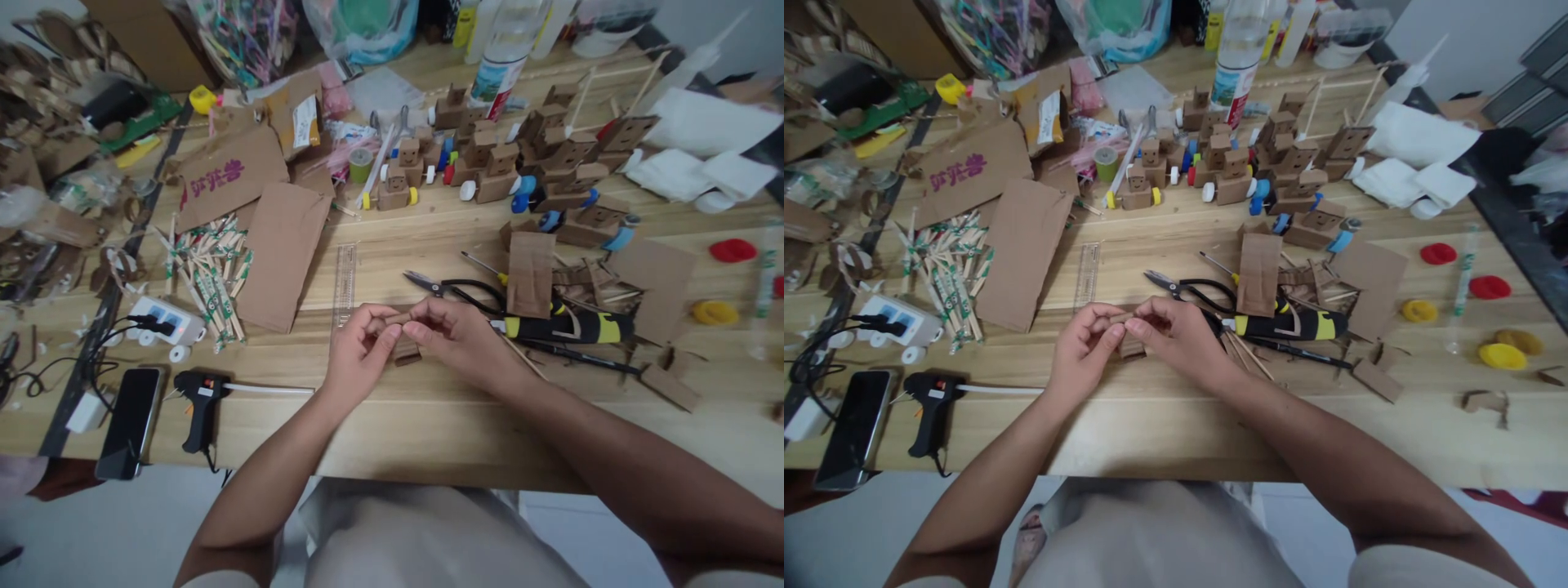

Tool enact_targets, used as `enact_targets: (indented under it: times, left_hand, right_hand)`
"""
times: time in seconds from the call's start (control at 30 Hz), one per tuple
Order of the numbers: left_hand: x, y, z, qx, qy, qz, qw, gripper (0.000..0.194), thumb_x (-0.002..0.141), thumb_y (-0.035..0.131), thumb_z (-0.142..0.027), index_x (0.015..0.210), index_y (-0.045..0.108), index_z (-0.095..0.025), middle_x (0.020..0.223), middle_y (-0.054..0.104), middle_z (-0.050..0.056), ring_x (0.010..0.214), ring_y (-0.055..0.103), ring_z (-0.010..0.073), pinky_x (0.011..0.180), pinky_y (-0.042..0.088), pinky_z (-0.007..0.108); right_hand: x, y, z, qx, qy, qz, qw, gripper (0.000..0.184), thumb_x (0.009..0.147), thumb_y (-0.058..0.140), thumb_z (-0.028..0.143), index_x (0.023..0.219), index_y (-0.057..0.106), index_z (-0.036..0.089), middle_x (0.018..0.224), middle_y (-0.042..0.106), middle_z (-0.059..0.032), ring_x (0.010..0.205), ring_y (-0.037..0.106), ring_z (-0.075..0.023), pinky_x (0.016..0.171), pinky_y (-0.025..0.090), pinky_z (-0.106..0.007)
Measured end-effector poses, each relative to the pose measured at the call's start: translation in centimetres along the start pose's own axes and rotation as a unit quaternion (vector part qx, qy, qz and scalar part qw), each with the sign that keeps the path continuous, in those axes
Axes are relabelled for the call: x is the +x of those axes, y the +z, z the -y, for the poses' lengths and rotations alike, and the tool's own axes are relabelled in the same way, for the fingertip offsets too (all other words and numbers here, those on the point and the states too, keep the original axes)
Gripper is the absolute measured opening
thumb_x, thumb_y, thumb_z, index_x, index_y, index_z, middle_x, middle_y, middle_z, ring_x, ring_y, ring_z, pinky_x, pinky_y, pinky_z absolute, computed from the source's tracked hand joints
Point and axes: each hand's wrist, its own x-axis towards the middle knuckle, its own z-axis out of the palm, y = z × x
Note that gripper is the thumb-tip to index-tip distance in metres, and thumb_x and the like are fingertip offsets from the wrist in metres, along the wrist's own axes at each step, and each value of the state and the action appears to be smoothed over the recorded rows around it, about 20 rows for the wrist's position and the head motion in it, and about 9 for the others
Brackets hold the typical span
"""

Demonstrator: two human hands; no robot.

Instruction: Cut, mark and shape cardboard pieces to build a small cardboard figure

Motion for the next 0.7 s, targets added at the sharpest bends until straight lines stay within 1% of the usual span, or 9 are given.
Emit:
enact_targets:
  times: [0.07,0.2,0.27,0.37,0.43,0.5,0.6,0.7]
  left_hand:
    - [-0.05,0.01,0.05,0.004,0.002,0.008,1.0,0.035,0.078,0.077,-0.053,0.089,0.068,-0.021,0.054,0.049,-0.008,0.052,0.045,0.0108,0.053,0.037,0.023]
    - [0.01,0.08,0.07,-0.015,-0.014,0.02,1.0,0.039,0.076,0.078,-0.057,0.088,0.067,-0.021,0.058,0.057,-0.006,0.054,0.049,0.0112,0.054,0.039,0.024]
    - [0.1,0.11,0.06,-0.027,-0.021,0.017,0.999,0.041,0.075,0.078,-0.06,0.086,0.066,-0.021,0.062,0.061,-0.004,0.055,0.051,0.0114,0.055,0.041,0.024]
    - [0.2,0.13,0.02,-0.028,-0.009,0.012,0.999,0.043,0.075,0.077,-0.062,0.08,0.067,-0.022,0.063,0.063,-0.003,0.056,0.052,0.0119,0.056,0.042,0.025]
    - [0.22,0.15,-0.03,-0.021,-0.002,0.007,1.0,0.043,0.076,0.077,-0.064,0.075,0.066,-0.022,0.061,0.061,-0.003,0.054,0.05,0.0115,0.054,0.041,0.025]
    - [0.19,0.19,-0.11,-0.016,-0.002,0.002,1.0,0.046,0.075,0.076,-0.066,0.073,0.065,-0.022,0.056,0.056,-0.005,0.051,0.046,0.0108,0.051,0.037,0.024]
    - [0.13,0.21,-0.27,-0.013,-0.007,0.012,1.0,0.05,0.075,0.075,-0.071,0.07,0.063,-0.022,0.05,0.048,-0.007,0.046,0.04,0.01,0.046,0.03,0.024]
    - [0.09,0.17,-0.43,-0.004,0.003,0.028,1.0,0.054,0.077,0.071,-0.074,0.067,0.059,-0.023,0.049,0.045,-0.007,0.045,0.037,0.0101,0.046,0.028,0.025]
  right_hand:
    - [0.01,0.0,0.27,-0.011,-0.009,-0.003,1.0,0.038,0.088,0.065,0.057,0.074,0.06,0.022,0.067,0.063,-0.0001,0.06,0.053,-0.0138,0.058,0.046,-0.028]
    - [0.16,-0.09,0.52,-0.013,-0.014,-0.005,1.0,0.042,0.089,0.063,0.06,0.072,0.06,0.022,0.065,0.061,0.0003,0.059,0.051,-0.0135,0.057,0.044,-0.027]
    - [0.19,-0.05,0.46,-0.015,-0.017,-0.007,1.0,0.04,0.09,0.061,0.058,0.072,0.058,0.022,0.064,0.059,0.0009,0.058,0.049,-0.0132,0.056,0.042,-0.027]
    - [0.15,-0.01,0.27,-0.041,-0.032,0.008,0.999,0.032,0.091,0.059,0.051,0.076,0.057,0.023,0.064,0.055,0.0024,0.058,0.046,-0.0128,0.055,0.039,-0.027]
    - [0.1,-0.1,0.15,-0.073,-0.044,0.024,0.996,0.027,0.091,0.057,0.047,0.079,0.056,0.023,0.063,0.053,0.0035,0.057,0.044,-0.0127,0.055,0.037,-0.026]
    - [0.07,-0.26,0.09,-0.101,-0.052,0.037,0.993,0.025,0.093,0.056,0.045,0.08,0.055,0.024,0.063,0.053,0.0038,0.058,0.045,-0.0129,0.055,0.037,-0.026]
    - [0.05,-0.48,0.09,-0.113,-0.067,0.055,0.99,0.027,0.095,0.054,0.046,0.08,0.054,0.024,0.065,0.055,0.0028,0.059,0.047,-0.0134,0.057,0.037,-0.026]
    - [0.0,-0.47,0.14,-0.117,-0.079,0.066,0.988,0.031,0.096,0.052,0.048,0.077,0.052,0.024,0.063,0.053,0.0032,0.058,0.046,-0.0129,0.056,0.036,-0.026]
